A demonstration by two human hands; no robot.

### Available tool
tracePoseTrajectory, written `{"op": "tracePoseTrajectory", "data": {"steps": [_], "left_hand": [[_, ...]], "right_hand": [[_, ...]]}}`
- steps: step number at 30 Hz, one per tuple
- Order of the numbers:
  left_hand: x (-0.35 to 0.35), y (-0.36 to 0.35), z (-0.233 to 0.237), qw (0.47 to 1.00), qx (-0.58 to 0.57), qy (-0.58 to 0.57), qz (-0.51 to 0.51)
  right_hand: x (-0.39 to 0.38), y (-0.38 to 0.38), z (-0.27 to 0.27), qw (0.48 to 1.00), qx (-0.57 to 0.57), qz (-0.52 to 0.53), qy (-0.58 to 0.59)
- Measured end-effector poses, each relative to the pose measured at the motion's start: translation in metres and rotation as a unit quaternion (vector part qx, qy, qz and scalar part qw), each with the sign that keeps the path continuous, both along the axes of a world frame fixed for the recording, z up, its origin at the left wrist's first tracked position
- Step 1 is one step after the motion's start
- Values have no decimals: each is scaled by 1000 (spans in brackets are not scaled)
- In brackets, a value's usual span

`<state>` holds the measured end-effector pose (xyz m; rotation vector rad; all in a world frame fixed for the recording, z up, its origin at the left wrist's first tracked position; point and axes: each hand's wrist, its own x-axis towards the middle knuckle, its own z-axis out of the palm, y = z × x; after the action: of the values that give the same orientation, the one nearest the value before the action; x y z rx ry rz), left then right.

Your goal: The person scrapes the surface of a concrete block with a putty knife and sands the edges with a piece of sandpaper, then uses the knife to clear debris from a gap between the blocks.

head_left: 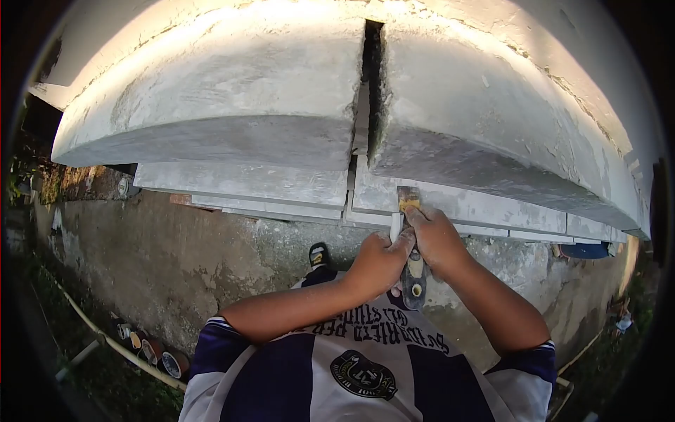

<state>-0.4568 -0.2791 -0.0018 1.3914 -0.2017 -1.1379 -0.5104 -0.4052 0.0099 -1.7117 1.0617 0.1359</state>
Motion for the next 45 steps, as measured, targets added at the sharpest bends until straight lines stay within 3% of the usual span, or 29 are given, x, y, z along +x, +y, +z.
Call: {"op": "tracePoseTrajectory", "data": {"steps": [1,3,4,7,10,14,17,18,21,25,26,28,32,35,36,37,39,42,45], "left_hand": [[9,-9,-5,1000,-8,9,19],[26,-29,-20,998,-35,19,54],[24,-31,-21,997,4,8,71],[19,-17,-15,1000,17,11,-5],[-2,-1,-3,1000,11,-22,-14],[19,-14,33,997,50,54,-27],[15,-25,9,997,-13,59,44],[19,-17,35,997,71,32,-18],[-5,-3,-8,996,-56,-67,11],[14,-23,-1,999,6,33,35],[20,-30,-11,997,-51,42,38],[21,-32,-7,996,-54,55,39],[6,-4,9,998,29,10,-48],[-1,-9,1,1000,-14,3,-14],[14,-15,23,999,34,27,-26],[19,-22,15,999,7,52,-1],[25,-36,1,993,-55,96,50],[15,-17,19,999,-4,51,6],[2,-10,7,999,-5,48,-9]], "right_hand": [[9,-8,-7,995,64,-53,-55],[29,-20,3,995,73,-50,-37],[30,-20,6,996,62,-57,-35],[16,-9,1,997,33,-61,-36],[-11,2,-12,998,1,-35,-56],[11,-12,0,987,101,-115,-54],[16,-18,13,983,148,-97,-50],[10,-17,-7,988,112,-106,-30],[-8,1,-6,998,25,-4,-56],[17,-12,3,986,106,-127,-36],[17,-11,3,985,107,-130,-46],[21,-15,6,983,103,-131,-72],[-4,0,1,987,103,-96,-77],[-5,-2,-9,982,116,-121,-90],[9,-5,6,969,161,-157,-97],[19,-15,8,971,172,-160,-43],[24,-22,5,966,191,-138,-103],[10,-7,5,985,98,-125,-59],[-10,3,7,977,146,-135,-73]]}}
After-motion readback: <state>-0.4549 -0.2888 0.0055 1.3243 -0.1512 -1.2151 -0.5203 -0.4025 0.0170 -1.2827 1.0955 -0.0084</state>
